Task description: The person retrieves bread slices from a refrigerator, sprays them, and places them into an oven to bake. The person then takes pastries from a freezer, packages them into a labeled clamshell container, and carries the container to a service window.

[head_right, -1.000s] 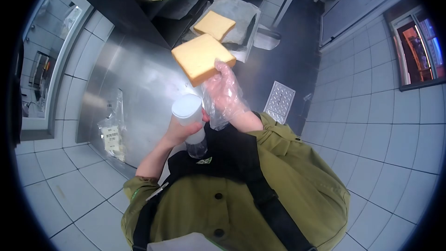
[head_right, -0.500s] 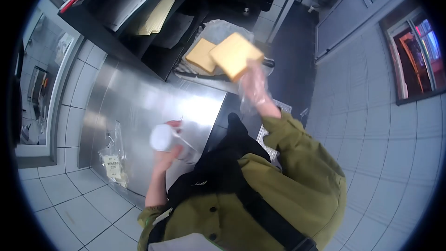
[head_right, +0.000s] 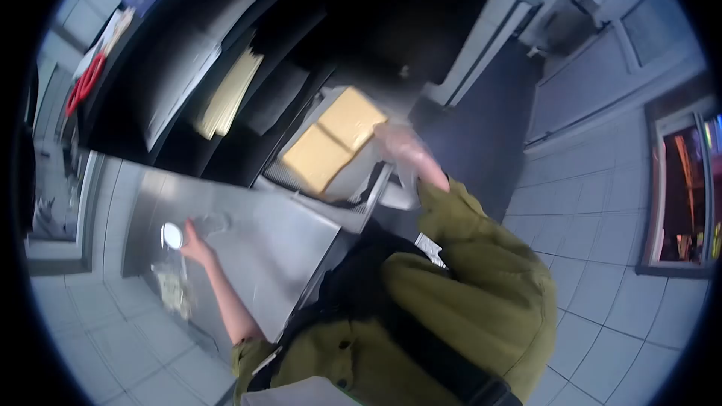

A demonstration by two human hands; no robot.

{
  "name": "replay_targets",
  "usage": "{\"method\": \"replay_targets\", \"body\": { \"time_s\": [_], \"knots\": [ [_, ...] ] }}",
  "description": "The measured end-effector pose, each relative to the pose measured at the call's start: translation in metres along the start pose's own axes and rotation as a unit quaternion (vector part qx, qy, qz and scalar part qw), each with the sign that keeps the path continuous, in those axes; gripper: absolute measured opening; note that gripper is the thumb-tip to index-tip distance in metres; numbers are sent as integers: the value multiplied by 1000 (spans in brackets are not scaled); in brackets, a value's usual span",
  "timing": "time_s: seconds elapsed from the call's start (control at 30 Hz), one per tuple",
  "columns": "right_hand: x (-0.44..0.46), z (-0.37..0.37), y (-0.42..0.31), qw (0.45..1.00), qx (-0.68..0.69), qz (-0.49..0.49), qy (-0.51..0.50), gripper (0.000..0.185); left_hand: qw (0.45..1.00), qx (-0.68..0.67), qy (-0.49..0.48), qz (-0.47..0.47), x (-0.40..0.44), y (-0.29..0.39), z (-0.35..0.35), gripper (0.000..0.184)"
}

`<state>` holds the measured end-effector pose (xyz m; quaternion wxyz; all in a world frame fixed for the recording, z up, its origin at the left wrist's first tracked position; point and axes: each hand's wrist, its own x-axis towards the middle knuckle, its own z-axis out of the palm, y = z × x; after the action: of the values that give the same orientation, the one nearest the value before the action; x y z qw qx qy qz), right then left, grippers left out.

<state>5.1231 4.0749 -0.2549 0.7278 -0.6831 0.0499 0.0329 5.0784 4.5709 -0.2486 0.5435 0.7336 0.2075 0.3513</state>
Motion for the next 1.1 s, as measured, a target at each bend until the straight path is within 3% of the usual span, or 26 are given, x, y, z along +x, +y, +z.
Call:
{"method": "replay_targets", "body": {
  "time_s": [0.03, 0.07, 0.1, 0.13, 0.17, 0.2, 0.27, 0.33, 0.43, 0.63, 0.67, 0.77, 0.9, 0.93, 1.0, 1.03, 1.07, 1.1],
  "knots": [
    [-6, -21, -17, 981, -187, -54, 8, 17, 1000, 20, -7, -5, 10, -17, 7, 37],
    [-20, -32, -65, 902, -405, -135, 67, 20, 1000, 13, 3, 25, 13, -14, 17, 34],
    [-31, -38, -104, 921, -284, -204, 170, 17, 998, 10, 12, 54, 16, -8, 22, 30],
    [-34, -48, -134, 876, -247, -327, 255, 17, 998, -14, 21, 51, 20, -9, 25, 33],
    [-34, -64, -167, 762, -326, -458, 321, 21, 998, -33, 32, 49, 23, -6, 27, 35],
    [-37, -81, -207, 608, -456, -539, 365, 29, 998, -38, 31, 47, 23, 0, 32, 38],
    [-34, -99, -257, 536, -545, -481, 429, 31, 997, -45, 40, 44, 23, 12, 34, 44],
    [-8, -126, -282, 399, -675, -436, 442, 23, 998, -61, -24, 12, 31, 0, 31, 49],
    [0, -125, -318, 507, -805, -102, 290, 27, 995, -12, -85, -47, 38, -24, 22, 59],
    [24, -135, -314, 503, -802, -146, 288, 18, 992, 112, -42, -26, 12, -37, 11, 79],
    [28, -144, -305, 475, -792, -222, 312, 16, 990, 137, -22, -38, 4, -38, 7, 81],
    [17, -144, -302, 525, -749, -229, 333, 15, 969, 214, 45, -115, -55, 6, 5, 77],
    [15, -171, -275, 417, -700, -402, 417, 15, 959, 153, 232, -58, -127, -20, -29, 58],
    [35, -197, -265, 400, -545, -615, 405, 4, 946, 164, 279, -15, -151, -29, -46, 50],
    [0, -203, -259, 581, -580, -425, 381, 5, 899, 230, 372, 6, -216, -23, -79, 43],
    [-11, -211, -243, 566, -550, -446, 422, 7, 869, 272, 412, -16, -251, -4, -90, 41],
    [-20, -223, -226, 588, -548, -409, 432, 12, 814, 354, 457, -53, -276, -21, -115, 37],
    [-28, -229, -206, 643, -501, -353, 460, 17, 811, 253, 521, -84, -299, -16, -124, 37]
  ]
}}
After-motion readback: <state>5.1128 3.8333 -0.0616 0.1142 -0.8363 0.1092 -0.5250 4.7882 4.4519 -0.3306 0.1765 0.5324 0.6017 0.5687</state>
